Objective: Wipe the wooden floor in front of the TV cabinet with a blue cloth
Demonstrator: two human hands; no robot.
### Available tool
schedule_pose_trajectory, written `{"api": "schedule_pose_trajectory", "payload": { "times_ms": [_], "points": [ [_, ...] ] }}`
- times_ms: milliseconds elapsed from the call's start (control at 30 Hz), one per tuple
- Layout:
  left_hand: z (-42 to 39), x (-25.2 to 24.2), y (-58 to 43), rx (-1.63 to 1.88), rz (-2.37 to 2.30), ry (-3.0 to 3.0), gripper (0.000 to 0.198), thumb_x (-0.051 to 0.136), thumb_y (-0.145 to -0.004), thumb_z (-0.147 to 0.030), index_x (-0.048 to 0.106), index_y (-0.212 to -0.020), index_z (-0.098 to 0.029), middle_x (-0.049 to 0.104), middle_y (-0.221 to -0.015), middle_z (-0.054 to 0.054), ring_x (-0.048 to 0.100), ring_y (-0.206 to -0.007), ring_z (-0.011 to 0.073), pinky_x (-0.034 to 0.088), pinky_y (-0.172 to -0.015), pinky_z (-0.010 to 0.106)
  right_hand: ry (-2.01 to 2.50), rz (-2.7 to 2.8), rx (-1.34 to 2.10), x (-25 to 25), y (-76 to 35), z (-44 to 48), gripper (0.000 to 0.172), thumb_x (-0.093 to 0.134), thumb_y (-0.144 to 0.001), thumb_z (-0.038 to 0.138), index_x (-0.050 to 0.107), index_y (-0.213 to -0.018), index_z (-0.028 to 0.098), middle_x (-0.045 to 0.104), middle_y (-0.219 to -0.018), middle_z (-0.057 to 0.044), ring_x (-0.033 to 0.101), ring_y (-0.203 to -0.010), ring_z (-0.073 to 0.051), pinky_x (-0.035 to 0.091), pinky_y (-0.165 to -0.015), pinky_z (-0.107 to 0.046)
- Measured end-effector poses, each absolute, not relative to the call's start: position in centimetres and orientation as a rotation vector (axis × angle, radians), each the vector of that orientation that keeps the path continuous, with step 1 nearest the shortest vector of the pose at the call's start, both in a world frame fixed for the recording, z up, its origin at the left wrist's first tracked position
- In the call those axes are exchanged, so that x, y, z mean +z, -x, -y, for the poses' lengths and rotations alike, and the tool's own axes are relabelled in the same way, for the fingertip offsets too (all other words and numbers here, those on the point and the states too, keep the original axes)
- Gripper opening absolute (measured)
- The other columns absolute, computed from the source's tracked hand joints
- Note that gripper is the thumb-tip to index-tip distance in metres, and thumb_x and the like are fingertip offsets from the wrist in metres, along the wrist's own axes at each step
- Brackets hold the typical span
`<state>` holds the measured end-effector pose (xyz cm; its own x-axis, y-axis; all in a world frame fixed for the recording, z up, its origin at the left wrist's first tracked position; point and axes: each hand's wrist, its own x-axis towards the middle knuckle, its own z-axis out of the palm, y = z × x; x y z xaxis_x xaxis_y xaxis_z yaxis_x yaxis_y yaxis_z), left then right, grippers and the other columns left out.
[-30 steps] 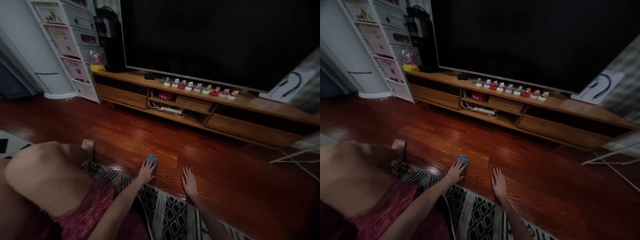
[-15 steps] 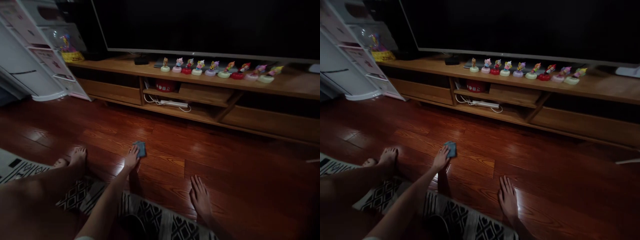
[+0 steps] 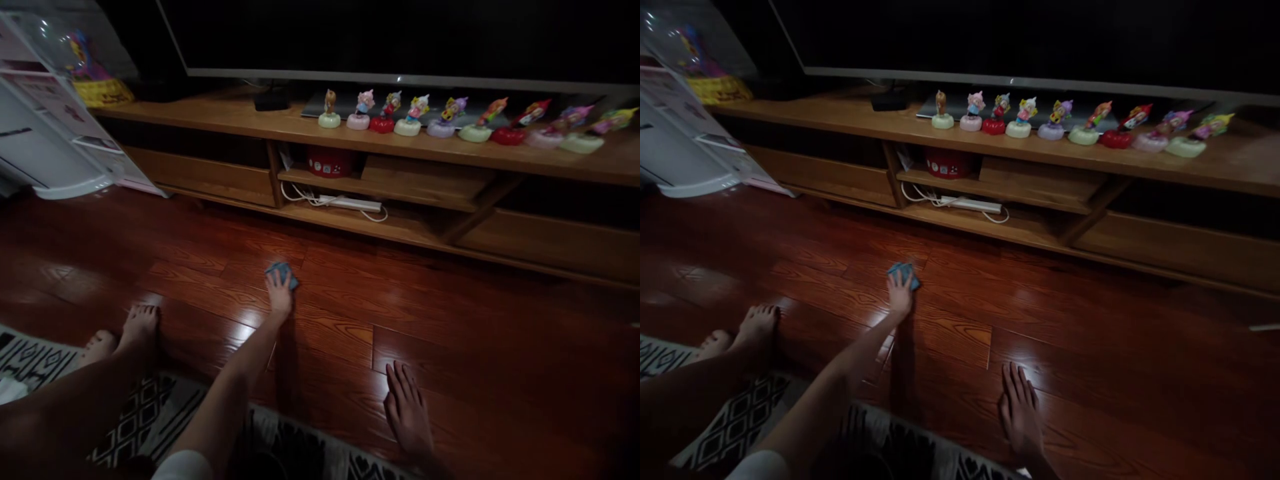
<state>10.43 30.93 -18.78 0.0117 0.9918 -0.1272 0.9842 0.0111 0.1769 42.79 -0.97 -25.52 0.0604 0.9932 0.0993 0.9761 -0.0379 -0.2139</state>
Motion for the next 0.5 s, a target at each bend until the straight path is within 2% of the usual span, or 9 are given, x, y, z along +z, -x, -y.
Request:
{"api": "schedule_pose_trajectory", "payload": {
  "times_ms": [100, 200, 267, 367, 500],
  "points": [
    [-26.6, -20.0, -18.5, 0.122, -1.595, -2.296, 0.058, 0.043, -0.094, -0.018, 0.041, -0.152, -0.021, 0.019, -0.167, 0.015, 0.005, -0.153, 0.0404, 0.008, -0.121, 0.064, 2.114, 2.009, 0.123, -25.3, -42.7, 1.0, 0.070, 0.031, -0.095, 0.028, 0.013, -0.162, 0.027, 0.031, -0.164, -0.005, 0.026, -0.151, -0.025, 0.031, -0.118, -0.051],
    [-20.1, -21.6, -25.9, 0.148, -1.170, -2.472, 0.041, 0.044, -0.097, -0.024, 0.056, -0.136, -0.020, 0.020, -0.167, 0.014, 0.009, -0.154, 0.0358, 0.009, -0.124, 0.059, 2.121, 2.005, 0.110, -25.2, -42.6, 0.9, 0.071, 0.032, -0.095, 0.027, 0.010, -0.162, 0.029, 0.028, -0.165, -0.005, 0.027, -0.151, -0.026, 0.030, -0.118, -0.051],
    [-16.3, -22.5, -28.8, 0.155, -0.980, -2.580, 0.035, 0.043, -0.099, -0.026, 0.060, -0.129, -0.019, 0.021, -0.167, 0.015, 0.013, -0.154, 0.0315, 0.010, -0.126, 0.054, 2.123, 2.008, 0.091, -25.1, -42.6, 0.9, 0.071, 0.032, -0.095, 0.027, 0.010, -0.162, 0.029, 0.028, -0.165, -0.005, 0.027, -0.151, -0.026, 0.031, -0.117, -0.050],
    [-14.2, -23.3, -29.0, 0.182, -0.817, -2.722, 0.037, 0.041, -0.101, -0.026, 0.057, -0.135, -0.020, 0.027, -0.165, 0.014, 0.021, -0.153, 0.0243, 0.015, -0.126, 0.045, 2.121, 2.025, 0.087, -25.0, -42.6, 1.0, 0.071, 0.033, -0.095, 0.027, 0.009, -0.162, 0.028, 0.026, -0.166, -0.006, 0.026, -0.151, -0.026, 0.031, -0.117, -0.050],
    [-18.5, -22.9, -23.0, 0.197, -0.766, -2.841, 0.049, 0.040, -0.100, -0.019, 0.044, -0.149, -0.024, 0.037, -0.161, 0.008, 0.028, -0.151, 0.0183, 0.024, -0.123, 0.041, 2.093, 2.042, 0.054, -25.1, -42.8, 1.0, 0.073, 0.035, -0.094, 0.023, 0.008, -0.162, 0.027, 0.024, -0.166, -0.005, 0.026, -0.151, -0.025, 0.032, -0.117, -0.049]
  ]
}}
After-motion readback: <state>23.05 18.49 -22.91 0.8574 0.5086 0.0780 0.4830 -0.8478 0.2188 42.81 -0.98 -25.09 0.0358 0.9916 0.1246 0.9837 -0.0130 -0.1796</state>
